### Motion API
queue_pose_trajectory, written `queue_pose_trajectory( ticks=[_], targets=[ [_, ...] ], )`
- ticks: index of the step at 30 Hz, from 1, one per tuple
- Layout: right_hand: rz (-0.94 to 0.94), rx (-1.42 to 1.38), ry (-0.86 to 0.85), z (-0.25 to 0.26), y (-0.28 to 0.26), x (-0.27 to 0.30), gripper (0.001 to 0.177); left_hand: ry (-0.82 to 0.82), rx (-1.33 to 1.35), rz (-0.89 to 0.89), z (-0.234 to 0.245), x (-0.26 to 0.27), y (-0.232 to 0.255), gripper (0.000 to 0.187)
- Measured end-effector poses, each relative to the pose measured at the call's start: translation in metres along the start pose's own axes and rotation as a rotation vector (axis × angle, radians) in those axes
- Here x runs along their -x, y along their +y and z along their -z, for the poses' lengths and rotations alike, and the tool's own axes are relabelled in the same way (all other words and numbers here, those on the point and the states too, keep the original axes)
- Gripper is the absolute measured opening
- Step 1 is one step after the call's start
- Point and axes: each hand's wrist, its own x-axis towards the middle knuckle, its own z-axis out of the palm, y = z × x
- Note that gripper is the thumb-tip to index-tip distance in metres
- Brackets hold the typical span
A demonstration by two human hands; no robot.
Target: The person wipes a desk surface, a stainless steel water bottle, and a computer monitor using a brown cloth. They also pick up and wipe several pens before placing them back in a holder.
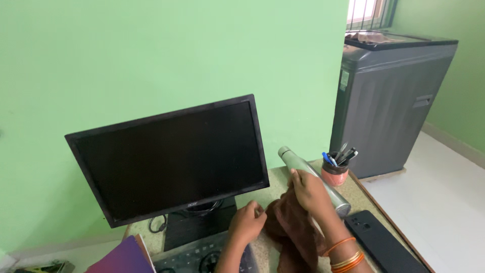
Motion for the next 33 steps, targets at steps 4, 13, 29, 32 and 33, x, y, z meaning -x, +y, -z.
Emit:
queue_pose_trajectory(
  ticks=[4,13,29,32,33],
  targets=[
    [-0.116,-0.776,-0.139,-0.021,0.004,0.005,0.038,0.049,0.553,-0.221,-0.009,-0.006,-0.002,0.019],
    [-0.126,-1.097,-0.582,-0.008,-0.009,0.020,0.038,0.366,0.935,-0.318,-0.026,-0.022,-0.012,0.011],
    [-0.237,-1.057,0.122,-0.046,0.042,-0.003,0.034,-0.046,0.847,-0.431,-0.022,-0.014,-0.008,0.021],
    [-0.264,-1.072,0.060,-0.041,0.033,0.001,0.038,0.005,0.992,-0.426,-0.018,-0.017,-0.006,0.017],
    [-0.239,-1.052,0.037,-0.040,0.026,0.004,0.039,0.010,1.028,-0.408,-0.018,-0.017,-0.007,0.017]
  ],
)
